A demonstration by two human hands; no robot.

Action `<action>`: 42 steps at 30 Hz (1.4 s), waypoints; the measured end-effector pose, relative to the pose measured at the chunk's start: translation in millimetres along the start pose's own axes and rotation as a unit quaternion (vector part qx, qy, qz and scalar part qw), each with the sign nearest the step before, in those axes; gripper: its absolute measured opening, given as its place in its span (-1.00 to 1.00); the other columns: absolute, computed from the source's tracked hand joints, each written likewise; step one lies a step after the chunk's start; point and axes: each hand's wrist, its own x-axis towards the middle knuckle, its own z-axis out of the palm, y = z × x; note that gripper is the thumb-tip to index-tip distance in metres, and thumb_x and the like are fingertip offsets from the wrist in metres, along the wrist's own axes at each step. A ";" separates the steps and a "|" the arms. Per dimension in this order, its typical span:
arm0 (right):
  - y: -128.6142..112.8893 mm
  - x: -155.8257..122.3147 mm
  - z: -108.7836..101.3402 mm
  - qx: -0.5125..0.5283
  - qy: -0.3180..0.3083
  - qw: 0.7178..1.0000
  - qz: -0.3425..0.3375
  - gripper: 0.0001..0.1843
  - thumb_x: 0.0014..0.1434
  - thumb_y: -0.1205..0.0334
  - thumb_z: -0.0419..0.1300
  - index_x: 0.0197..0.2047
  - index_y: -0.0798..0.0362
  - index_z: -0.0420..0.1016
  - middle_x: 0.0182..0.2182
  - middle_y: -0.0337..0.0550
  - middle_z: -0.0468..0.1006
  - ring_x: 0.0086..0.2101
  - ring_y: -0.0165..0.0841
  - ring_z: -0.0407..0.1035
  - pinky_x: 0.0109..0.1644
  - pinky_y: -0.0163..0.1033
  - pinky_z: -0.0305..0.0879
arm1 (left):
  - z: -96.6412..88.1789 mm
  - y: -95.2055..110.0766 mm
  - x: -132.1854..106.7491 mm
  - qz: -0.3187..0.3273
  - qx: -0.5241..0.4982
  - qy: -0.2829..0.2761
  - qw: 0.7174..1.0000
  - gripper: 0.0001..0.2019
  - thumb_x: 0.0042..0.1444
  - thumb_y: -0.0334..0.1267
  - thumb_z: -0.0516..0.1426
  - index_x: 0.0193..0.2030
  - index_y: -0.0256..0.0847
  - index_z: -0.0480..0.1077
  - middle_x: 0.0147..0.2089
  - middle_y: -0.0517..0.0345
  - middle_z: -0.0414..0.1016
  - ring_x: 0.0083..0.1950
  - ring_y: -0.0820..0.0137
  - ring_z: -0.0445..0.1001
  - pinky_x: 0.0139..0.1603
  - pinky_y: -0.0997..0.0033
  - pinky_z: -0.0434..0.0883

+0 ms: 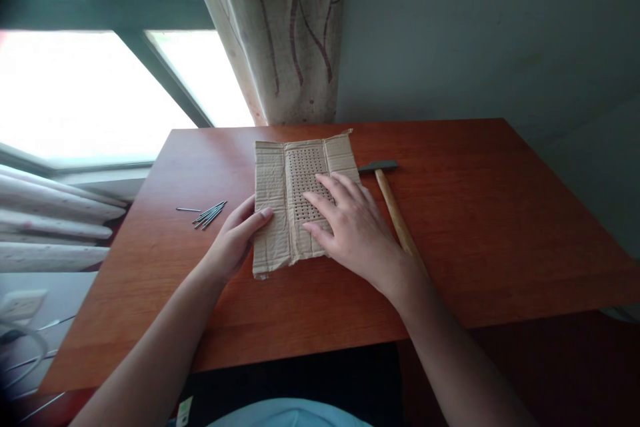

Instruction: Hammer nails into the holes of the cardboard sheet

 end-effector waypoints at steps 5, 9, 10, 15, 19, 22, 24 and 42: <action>-3.1 -0.3 -0.1 0.001 0.002 1.000 0.005 -0.53 0.38 0.07 0.16 0.30 0.00 0.46 0.39 0.03 0.31 0.39 -0.03 0.12 0.44 0.21 0.14 | -0.4 -2.0 -0.8 0.001 0.013 0.005 1.000 -0.52 0.16 -0.11 0.30 0.19 -0.23 0.46 0.20 -0.03 0.57 0.27 0.01 0.46 0.30 0.11 0.38; -0.9 -1.5 1.0 0.028 0.028 0.999 -0.003 -0.55 0.38 0.12 0.16 0.27 0.05 0.47 0.34 0.06 0.37 0.37 -0.03 0.17 0.43 0.20 0.17 | -0.9 -2.1 -2.1 0.010 0.021 0.005 1.000 -0.51 0.18 -0.09 0.29 0.21 -0.23 0.45 0.17 -0.03 0.58 0.27 0.02 0.45 0.30 0.09 0.37; -0.3 -2.3 -0.2 0.046 0.046 0.998 -0.005 -0.56 0.37 0.14 0.16 0.26 0.03 0.47 0.32 0.05 0.40 0.35 -0.05 0.20 0.42 0.19 0.19 | -1.2 -1.2 -3.0 0.015 0.026 0.004 1.000 -0.51 0.19 -0.08 0.29 0.21 -0.22 0.45 0.18 -0.03 0.57 0.27 0.02 0.45 0.32 0.09 0.35; 6.0 -10.1 -15.2 0.153 0.169 0.973 0.026 -0.65 0.34 0.21 0.18 0.18 -0.10 0.52 0.20 -0.07 0.53 0.23 -0.12 0.38 0.36 0.15 0.29 | -6.4 3.4 -10.0 0.037 0.062 0.017 0.997 -0.54 0.26 0.00 0.21 0.21 -0.18 0.47 0.23 0.00 0.53 0.31 0.05 0.40 0.31 0.15 0.34; 24.9 -14.0 -13.1 0.221 0.207 0.947 0.107 -0.55 0.23 0.16 0.27 0.19 -0.10 0.49 0.25 -0.05 0.46 0.17 -0.09 0.41 0.20 0.10 0.43 | -11.4 0.7 -14.4 0.026 0.064 0.034 0.997 -0.53 0.24 0.03 0.23 0.19 -0.18 0.47 0.21 0.00 0.55 0.27 0.07 0.43 0.23 0.18 0.40; 41.0 -11.1 2.7 0.341 0.177 0.903 0.190 -0.49 0.17 0.08 0.30 0.19 -0.08 0.45 0.25 -0.02 0.45 0.09 -0.10 0.46 0.08 0.06 0.50 | -12.6 -2.6 -14.7 0.025 0.048 0.037 0.998 -0.53 0.22 0.02 0.25 0.17 -0.20 0.47 0.17 -0.02 0.57 0.23 0.06 0.47 0.20 0.17 0.42; 48.0 -7.6 14.4 0.446 0.173 0.848 0.229 -0.50 0.18 0.04 0.28 0.18 -0.07 0.44 0.21 -0.03 0.50 0.09 -0.11 0.47 0.13 0.06 0.47 | -12.2 -3.7 -14.1 0.025 0.037 0.035 0.998 -0.54 0.22 0.03 0.25 0.15 -0.21 0.48 0.14 -0.02 0.59 0.21 0.07 0.49 0.18 0.17 0.43; 48.5 -10.6 29.5 0.613 0.165 0.731 0.250 -0.59 0.15 -0.08 0.33 0.00 -0.06 0.64 -0.04 -0.11 0.70 0.10 0.02 0.51 0.08 0.10 0.50 | -13.8 -8.4 -14.2 0.068 0.042 0.055 0.995 -0.61 0.24 0.02 0.22 0.08 -0.18 0.51 0.15 0.00 0.58 0.16 0.12 0.51 0.10 0.23 0.44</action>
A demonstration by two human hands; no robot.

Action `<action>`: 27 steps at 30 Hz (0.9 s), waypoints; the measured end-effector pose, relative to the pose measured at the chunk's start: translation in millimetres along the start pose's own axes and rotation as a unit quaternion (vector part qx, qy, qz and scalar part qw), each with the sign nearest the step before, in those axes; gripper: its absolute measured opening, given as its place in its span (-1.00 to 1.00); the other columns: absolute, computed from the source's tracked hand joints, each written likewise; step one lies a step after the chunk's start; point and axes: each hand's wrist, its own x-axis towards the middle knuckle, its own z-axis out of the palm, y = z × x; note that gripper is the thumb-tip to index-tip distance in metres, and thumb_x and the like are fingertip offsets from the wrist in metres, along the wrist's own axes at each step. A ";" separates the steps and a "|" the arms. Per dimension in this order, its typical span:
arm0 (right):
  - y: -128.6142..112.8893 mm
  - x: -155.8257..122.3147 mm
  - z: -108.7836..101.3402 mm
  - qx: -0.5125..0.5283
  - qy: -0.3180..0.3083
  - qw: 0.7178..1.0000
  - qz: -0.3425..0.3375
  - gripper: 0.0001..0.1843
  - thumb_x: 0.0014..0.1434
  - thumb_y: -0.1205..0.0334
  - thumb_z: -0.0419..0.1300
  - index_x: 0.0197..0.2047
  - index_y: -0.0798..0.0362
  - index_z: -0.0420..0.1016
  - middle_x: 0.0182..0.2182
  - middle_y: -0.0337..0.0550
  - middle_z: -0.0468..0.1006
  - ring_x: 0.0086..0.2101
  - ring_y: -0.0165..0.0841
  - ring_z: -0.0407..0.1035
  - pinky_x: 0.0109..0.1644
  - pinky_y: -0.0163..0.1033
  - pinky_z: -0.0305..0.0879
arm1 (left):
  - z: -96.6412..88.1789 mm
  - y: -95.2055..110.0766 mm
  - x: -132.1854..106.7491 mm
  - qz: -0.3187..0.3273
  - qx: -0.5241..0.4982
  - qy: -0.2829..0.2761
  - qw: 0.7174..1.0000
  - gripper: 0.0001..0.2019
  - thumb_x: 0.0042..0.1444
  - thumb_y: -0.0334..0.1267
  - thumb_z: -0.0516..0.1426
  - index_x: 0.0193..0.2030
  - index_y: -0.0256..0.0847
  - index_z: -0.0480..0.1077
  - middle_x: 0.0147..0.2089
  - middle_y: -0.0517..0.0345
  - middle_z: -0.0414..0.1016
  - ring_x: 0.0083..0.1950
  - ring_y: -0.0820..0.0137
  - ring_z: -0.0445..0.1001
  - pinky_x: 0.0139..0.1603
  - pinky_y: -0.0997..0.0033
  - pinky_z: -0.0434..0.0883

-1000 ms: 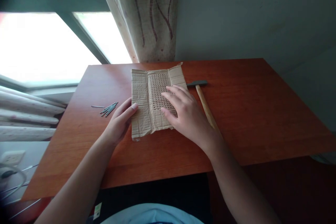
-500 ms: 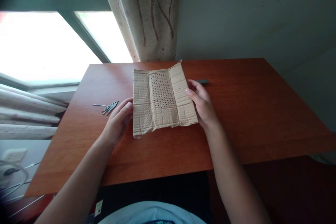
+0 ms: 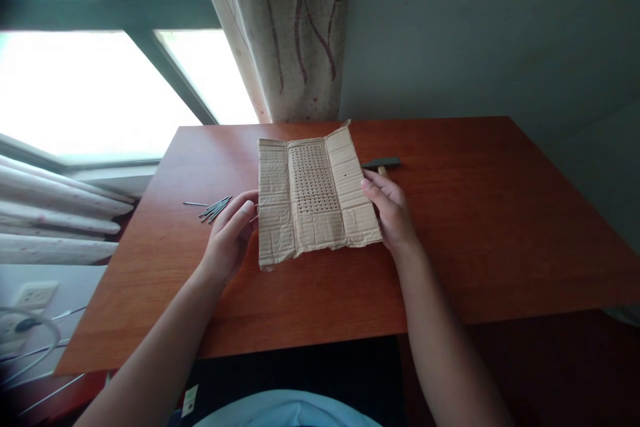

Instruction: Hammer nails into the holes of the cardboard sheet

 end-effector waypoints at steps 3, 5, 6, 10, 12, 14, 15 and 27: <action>-0.6 -0.8 1.3 -0.015 0.019 1.000 0.002 -0.62 0.15 -0.04 0.33 -0.02 -0.06 0.65 -0.06 -0.11 0.71 0.09 0.03 0.52 0.08 0.12 0.50 | -0.4 -0.8 0.9 -0.007 -0.009 0.010 1.000 -0.61 0.23 0.04 0.22 0.05 -0.18 0.51 0.09 0.01 0.61 0.12 0.12 0.54 0.06 0.23 0.46; -1.5 -1.2 2.1 -0.013 0.023 1.000 0.001 -0.64 0.14 -0.01 0.33 -0.04 -0.05 0.66 -0.08 -0.12 0.72 0.08 0.02 0.52 0.07 0.12 0.50 | -0.7 -1.6 1.3 -0.009 -0.017 0.012 1.000 -0.62 0.24 0.03 0.21 0.05 -0.18 0.51 0.06 0.01 0.62 0.10 0.14 0.55 0.05 0.23 0.46; -1.9 -1.4 2.3 -0.011 0.024 1.000 -0.002 -0.65 0.14 0.01 0.33 -0.04 -0.06 0.66 -0.09 -0.12 0.72 0.07 0.01 0.53 0.07 0.12 0.50 | -0.8 -1.9 1.5 -0.012 -0.020 0.011 1.000 -0.63 0.25 0.02 0.21 0.04 -0.18 0.51 0.05 0.02 0.63 0.09 0.15 0.55 0.04 0.24 0.46; -2.2 -1.1 2.4 -0.017 0.028 0.999 -0.014 -0.63 0.14 0.01 0.31 -0.02 -0.05 0.65 -0.09 -0.13 0.72 0.06 -0.01 0.53 0.08 0.12 0.49 | 0.6 -1.0 2.2 -0.029 -0.014 0.016 0.999 -0.64 0.22 0.01 0.23 0.00 -0.19 0.52 -0.01 0.02 0.64 0.04 0.15 0.57 0.02 0.24 0.47; -1.9 -0.7 2.4 -0.018 0.029 0.999 -0.014 -0.61 0.14 0.00 0.30 0.00 -0.04 0.64 -0.09 -0.12 0.72 0.06 -0.01 0.53 0.09 0.12 0.48 | 2.1 0.5 2.3 -0.036 -0.009 0.019 0.999 -0.64 0.20 0.02 0.25 -0.02 -0.21 0.53 -0.04 0.02 0.65 0.04 0.13 0.57 0.01 0.23 0.48; -1.4 -0.1 3.0 -0.013 0.029 0.999 -0.011 -0.60 0.14 0.00 0.29 0.00 -0.04 0.64 -0.08 -0.12 0.72 0.07 -0.01 0.52 0.09 0.11 0.48 | 3.5 2.0 2.2 -0.041 -0.009 0.023 0.999 -0.63 0.18 0.02 0.27 -0.02 -0.21 0.54 -0.07 0.03 0.65 0.03 0.12 0.57 0.01 0.22 0.49; -1.1 0.2 3.5 -0.011 0.028 0.999 -0.010 -0.60 0.14 0.00 0.29 0.00 -0.04 0.64 -0.07 -0.12 0.71 0.08 -0.02 0.52 0.09 0.10 0.48 | 4.0 2.7 2.1 -0.044 -0.011 0.025 0.999 -0.63 0.17 0.02 0.27 -0.03 -0.21 0.54 -0.10 0.04 0.65 0.03 0.12 0.58 0.01 0.22 0.49; 6.8 2.6 6.1 -0.032 0.022 0.999 -0.018 -0.58 0.16 -0.05 0.30 0.02 -0.05 0.63 -0.05 -0.12 0.71 0.10 -0.01 0.51 0.11 0.11 0.48 | -0.9 3.1 3.7 -0.013 0.005 0.073 0.997 -0.63 0.26 0.06 0.17 -0.01 -0.18 0.51 -0.03 0.01 0.62 -0.03 0.18 0.57 -0.06 0.26 0.47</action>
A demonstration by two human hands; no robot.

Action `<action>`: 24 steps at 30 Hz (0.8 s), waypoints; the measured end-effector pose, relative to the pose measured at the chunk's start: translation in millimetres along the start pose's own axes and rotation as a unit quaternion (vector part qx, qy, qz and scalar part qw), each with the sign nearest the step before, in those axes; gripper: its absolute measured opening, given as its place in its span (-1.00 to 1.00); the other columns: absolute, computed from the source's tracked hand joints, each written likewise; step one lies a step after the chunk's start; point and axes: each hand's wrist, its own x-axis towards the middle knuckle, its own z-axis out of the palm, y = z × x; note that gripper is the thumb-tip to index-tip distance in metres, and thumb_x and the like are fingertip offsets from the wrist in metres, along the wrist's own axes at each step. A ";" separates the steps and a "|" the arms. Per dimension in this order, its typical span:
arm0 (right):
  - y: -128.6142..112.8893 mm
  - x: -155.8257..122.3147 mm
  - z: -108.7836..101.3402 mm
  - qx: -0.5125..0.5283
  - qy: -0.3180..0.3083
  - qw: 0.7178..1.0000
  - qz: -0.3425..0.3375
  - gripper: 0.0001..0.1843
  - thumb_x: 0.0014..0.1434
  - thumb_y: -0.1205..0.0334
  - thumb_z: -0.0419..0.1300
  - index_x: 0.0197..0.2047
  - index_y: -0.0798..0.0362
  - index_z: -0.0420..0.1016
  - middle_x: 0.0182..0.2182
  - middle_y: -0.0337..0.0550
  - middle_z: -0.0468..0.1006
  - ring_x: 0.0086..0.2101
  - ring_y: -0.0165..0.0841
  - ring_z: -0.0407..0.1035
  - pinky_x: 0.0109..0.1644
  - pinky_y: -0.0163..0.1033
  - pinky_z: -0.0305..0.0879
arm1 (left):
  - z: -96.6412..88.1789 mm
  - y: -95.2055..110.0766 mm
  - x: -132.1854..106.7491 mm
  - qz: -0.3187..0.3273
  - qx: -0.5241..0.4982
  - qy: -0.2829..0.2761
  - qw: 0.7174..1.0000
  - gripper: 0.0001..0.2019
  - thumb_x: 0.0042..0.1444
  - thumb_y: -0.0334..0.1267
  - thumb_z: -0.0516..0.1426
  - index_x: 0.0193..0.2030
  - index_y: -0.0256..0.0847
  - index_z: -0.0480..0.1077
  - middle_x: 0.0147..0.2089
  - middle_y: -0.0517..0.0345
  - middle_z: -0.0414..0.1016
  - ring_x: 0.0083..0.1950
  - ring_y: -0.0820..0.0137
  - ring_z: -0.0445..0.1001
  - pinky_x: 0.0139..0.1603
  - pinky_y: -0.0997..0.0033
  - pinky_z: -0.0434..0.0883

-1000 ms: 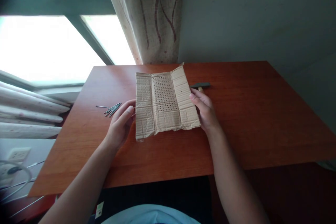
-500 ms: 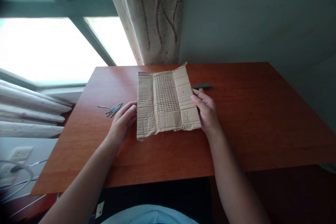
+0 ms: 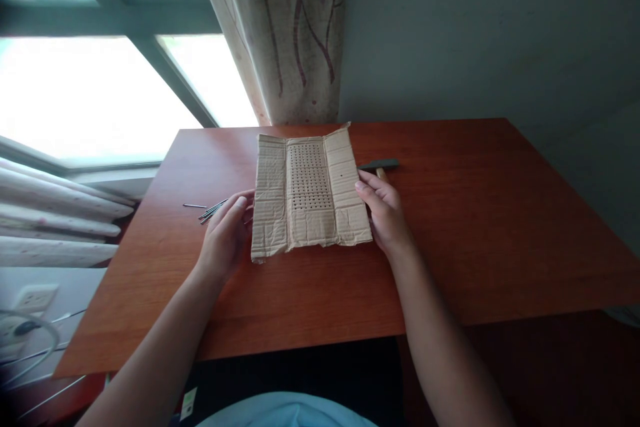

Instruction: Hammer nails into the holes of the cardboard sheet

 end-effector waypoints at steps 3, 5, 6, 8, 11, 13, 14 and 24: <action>1.3 2.0 -0.9 -0.011 0.006 1.000 -0.009 -0.57 0.18 -0.08 0.29 0.04 -0.06 0.62 -0.03 -0.12 0.70 0.09 -0.03 0.52 0.14 0.11 0.46 | 1.0 18.3 -11.4 0.144 0.132 0.078 0.978 -0.70 0.32 -0.03 0.14 0.04 -0.11 0.52 0.11 0.01 0.55 0.09 0.16 0.52 0.02 0.23 0.43; 2.3 3.5 -1.5 -0.013 0.016 1.000 -0.011 -0.55 0.18 -0.09 0.30 0.06 -0.06 0.61 -0.01 -0.12 0.69 0.08 -0.05 0.52 0.15 0.10 0.45 | 9.0 33.8 -25.3 0.257 0.284 0.045 0.923 -0.73 0.28 -0.17 0.18 0.10 -0.07 0.53 0.15 0.01 0.53 0.18 0.09 0.46 0.16 0.13 0.37; 2.8 4.0 -1.7 -0.011 0.022 1.000 -0.011 -0.55 0.18 -0.09 0.31 0.06 -0.05 0.60 -0.01 -0.12 0.69 0.08 -0.05 0.53 0.15 0.09 0.46 | 15.5 40.5 -32.9 0.308 0.347 -0.008 0.886 -0.70 0.25 -0.23 0.21 0.12 -0.04 0.53 0.16 0.01 0.53 0.18 0.06 0.45 0.21 0.08 0.33; 3.6 4.2 -1.9 -0.005 0.031 0.999 -0.010 -0.55 0.17 -0.09 0.32 0.05 -0.04 0.60 -0.02 -0.12 0.70 0.06 -0.06 0.54 0.13 0.08 0.47 | 32.0 48.4 -46.3 0.371 0.444 -0.109 0.808 -0.62 0.24 -0.30 0.20 0.19 -0.03 0.49 0.20 0.01 0.54 0.19 0.03 0.45 0.25 0.03 0.28; 3.8 3.1 -1.7 0.007 0.029 0.999 -0.013 -0.58 0.19 -0.06 0.32 0.05 -0.04 0.60 -0.03 -0.13 0.70 0.04 -0.07 0.55 0.13 0.07 0.47 | 55.2 45.4 -55.0 0.388 0.529 -0.181 0.733 -0.63 0.29 -0.32 0.14 0.22 -0.12 0.45 0.21 -0.07 0.54 0.14 0.00 0.48 0.12 0.01 0.29; 3.3 2.2 -1.3 0.009 0.026 0.999 -0.016 -0.61 0.20 -0.04 0.32 0.03 -0.04 0.60 -0.03 -0.13 0.70 0.04 -0.08 0.55 0.13 0.06 0.48 | 63.1 37.7 -53.0 0.378 0.561 -0.183 0.713 -0.66 0.31 -0.32 0.10 0.20 -0.16 0.45 0.20 -0.10 0.55 0.12 0.00 0.49 0.05 0.02 0.31; 3.1 2.0 -1.2 0.009 0.025 0.999 -0.017 -0.62 0.20 -0.03 0.33 0.02 -0.05 0.61 -0.03 -0.13 0.70 0.05 -0.08 0.55 0.13 0.06 0.48 | 64.3 33.9 -50.7 0.376 0.572 -0.182 0.705 -0.66 0.32 -0.33 0.09 0.20 -0.16 0.44 0.21 -0.10 0.55 0.13 0.00 0.48 0.04 0.03 0.31; 3.8 2.2 -1.2 0.013 0.013 1.000 -0.005 -0.66 0.19 -0.06 0.33 -0.06 -0.06 0.64 -0.11 -0.11 0.71 0.02 -0.04 0.55 0.04 0.04 0.52 | 60.9 28.1 -44.0 0.453 0.632 -0.159 0.608 -0.66 0.34 -0.45 0.03 0.15 -0.27 0.50 0.16 -0.05 0.61 0.09 0.13 0.55 0.03 0.14 0.42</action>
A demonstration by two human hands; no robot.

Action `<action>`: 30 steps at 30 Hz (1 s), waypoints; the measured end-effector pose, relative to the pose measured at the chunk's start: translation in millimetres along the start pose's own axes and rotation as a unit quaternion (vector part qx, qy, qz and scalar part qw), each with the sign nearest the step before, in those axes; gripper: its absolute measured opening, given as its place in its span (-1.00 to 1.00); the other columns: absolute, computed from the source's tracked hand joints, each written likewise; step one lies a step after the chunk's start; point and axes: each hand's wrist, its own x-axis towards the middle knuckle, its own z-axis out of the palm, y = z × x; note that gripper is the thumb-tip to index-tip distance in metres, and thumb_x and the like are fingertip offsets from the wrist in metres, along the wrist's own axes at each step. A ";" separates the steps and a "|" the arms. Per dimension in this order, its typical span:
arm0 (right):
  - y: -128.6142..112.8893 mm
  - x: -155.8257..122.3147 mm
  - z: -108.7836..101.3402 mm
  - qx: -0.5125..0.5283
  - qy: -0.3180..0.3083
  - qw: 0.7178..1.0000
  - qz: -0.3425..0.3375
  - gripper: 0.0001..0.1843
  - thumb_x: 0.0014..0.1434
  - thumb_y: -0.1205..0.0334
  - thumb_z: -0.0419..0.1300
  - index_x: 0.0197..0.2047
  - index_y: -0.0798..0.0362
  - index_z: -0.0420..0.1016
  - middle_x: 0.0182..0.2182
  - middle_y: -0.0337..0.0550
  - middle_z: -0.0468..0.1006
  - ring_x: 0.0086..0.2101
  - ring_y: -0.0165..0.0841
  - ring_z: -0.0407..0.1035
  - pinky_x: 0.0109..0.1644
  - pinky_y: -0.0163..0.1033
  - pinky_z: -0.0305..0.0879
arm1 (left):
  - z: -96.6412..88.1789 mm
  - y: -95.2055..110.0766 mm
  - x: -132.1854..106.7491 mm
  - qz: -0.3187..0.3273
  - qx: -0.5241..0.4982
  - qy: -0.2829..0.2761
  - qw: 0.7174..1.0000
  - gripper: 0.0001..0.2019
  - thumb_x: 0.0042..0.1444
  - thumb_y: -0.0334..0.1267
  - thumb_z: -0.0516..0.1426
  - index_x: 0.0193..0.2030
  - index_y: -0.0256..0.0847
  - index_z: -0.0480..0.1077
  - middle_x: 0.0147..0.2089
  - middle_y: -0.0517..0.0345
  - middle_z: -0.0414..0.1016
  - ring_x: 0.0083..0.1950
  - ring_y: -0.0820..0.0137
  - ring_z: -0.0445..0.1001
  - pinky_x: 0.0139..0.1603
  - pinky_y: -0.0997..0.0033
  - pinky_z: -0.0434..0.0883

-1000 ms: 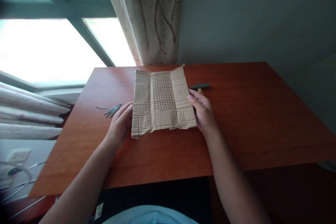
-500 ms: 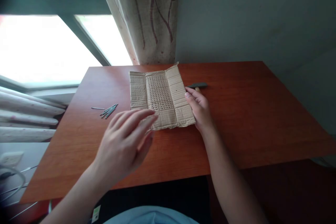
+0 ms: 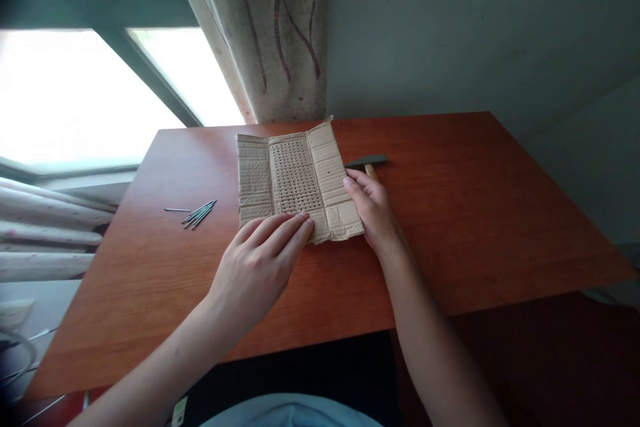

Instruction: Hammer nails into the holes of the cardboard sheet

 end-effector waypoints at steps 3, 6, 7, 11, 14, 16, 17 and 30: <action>0.6 0.3 0.0 0.003 -0.001 1.000 0.007 -0.67 0.17 -0.08 0.33 -0.10 -0.07 0.65 -0.15 -0.11 0.71 -0.03 -0.06 0.57 -0.03 -0.01 0.55 | -3.4 6.8 0.5 0.014 0.061 -0.016 0.998 -0.64 0.36 -0.47 -0.01 0.17 -0.39 0.50 0.19 -0.08 0.59 0.13 0.16 0.55 0.07 0.19 0.47; 0.6 0.0 -0.4 0.016 -0.004 1.000 0.008 -0.71 0.18 -0.05 0.34 -0.12 -0.08 0.64 -0.17 -0.14 0.71 -0.06 -0.08 0.57 -0.04 -0.03 0.54 | -5.1 14.6 -2.3 0.021 0.101 -0.032 0.994 -0.60 0.37 -0.46 -0.05 0.22 -0.48 0.47 0.26 -0.15 0.53 0.20 0.13 0.53 0.13 0.18 0.48; 0.5 -0.2 -0.6 0.021 -0.009 1.000 0.008 -0.72 0.18 -0.05 0.34 -0.12 -0.09 0.64 -0.16 -0.15 0.70 -0.07 -0.08 0.57 -0.04 -0.03 0.54 | -5.4 16.7 -3.6 0.021 0.108 -0.035 0.993 -0.59 0.38 -0.46 -0.06 0.24 -0.49 0.45 0.28 -0.16 0.51 0.22 0.12 0.52 0.15 0.17 0.48; -0.3 -1.3 -1.2 0.021 -0.023 0.999 0.014 -0.69 0.16 -0.07 0.36 -0.11 -0.09 0.64 -0.16 -0.14 0.70 -0.11 -0.08 0.58 -0.08 -0.02 0.54 | -6.1 19.5 -7.4 0.013 0.106 -0.038 0.994 -0.57 0.39 -0.46 -0.07 0.28 -0.46 0.43 0.32 -0.11 0.48 0.26 0.13 0.50 0.14 0.17 0.48; -1.0 -1.3 -1.1 0.025 -0.027 0.999 0.016 -0.70 0.16 -0.07 0.36 -0.13 -0.08 0.64 -0.18 -0.13 0.69 -0.14 -0.10 0.58 -0.13 -0.04 0.54 | -5.2 16.5 -7.1 0.008 0.090 -0.028 0.995 -0.58 0.40 -0.44 -0.06 0.28 -0.41 0.44 0.32 -0.05 0.48 0.26 0.16 0.50 0.14 0.18 0.48; -1.2 -1.0 -1.0 0.035 -0.035 0.998 0.023 -0.71 0.18 -0.05 0.34 -0.13 -0.07 0.63 -0.20 -0.13 0.69 -0.14 -0.11 0.58 -0.15 -0.07 0.54 | -4.0 14.1 -6.6 0.001 0.079 -0.013 0.997 -0.60 0.41 -0.44 -0.04 0.27 -0.39 0.45 0.32 -0.02 0.49 0.25 0.18 0.50 0.14 0.18 0.47; -1.3 -0.8 -1.0 0.038 -0.038 0.998 0.026 -0.72 0.19 -0.05 0.34 -0.13 -0.06 0.64 -0.21 -0.14 0.69 -0.15 -0.12 0.58 -0.16 -0.08 0.54 | -3.4 13.3 -6.4 -0.003 0.074 -0.004 0.997 -0.61 0.41 -0.43 -0.03 0.26 -0.38 0.46 0.31 -0.01 0.50 0.24 0.18 0.51 0.13 0.18 0.47; -5.2 -3.7 -1.3 0.054 -0.031 0.997 0.036 -0.74 0.19 0.00 0.34 -0.13 -0.05 0.65 -0.23 -0.14 0.70 -0.14 -0.12 0.58 -0.14 -0.08 0.53 | -2.2 13.5 -7.7 -0.013 0.043 0.033 0.998 -0.64 0.38 -0.46 0.01 0.22 -0.36 0.47 0.28 -0.01 0.53 0.23 0.17 0.50 0.12 0.17 0.42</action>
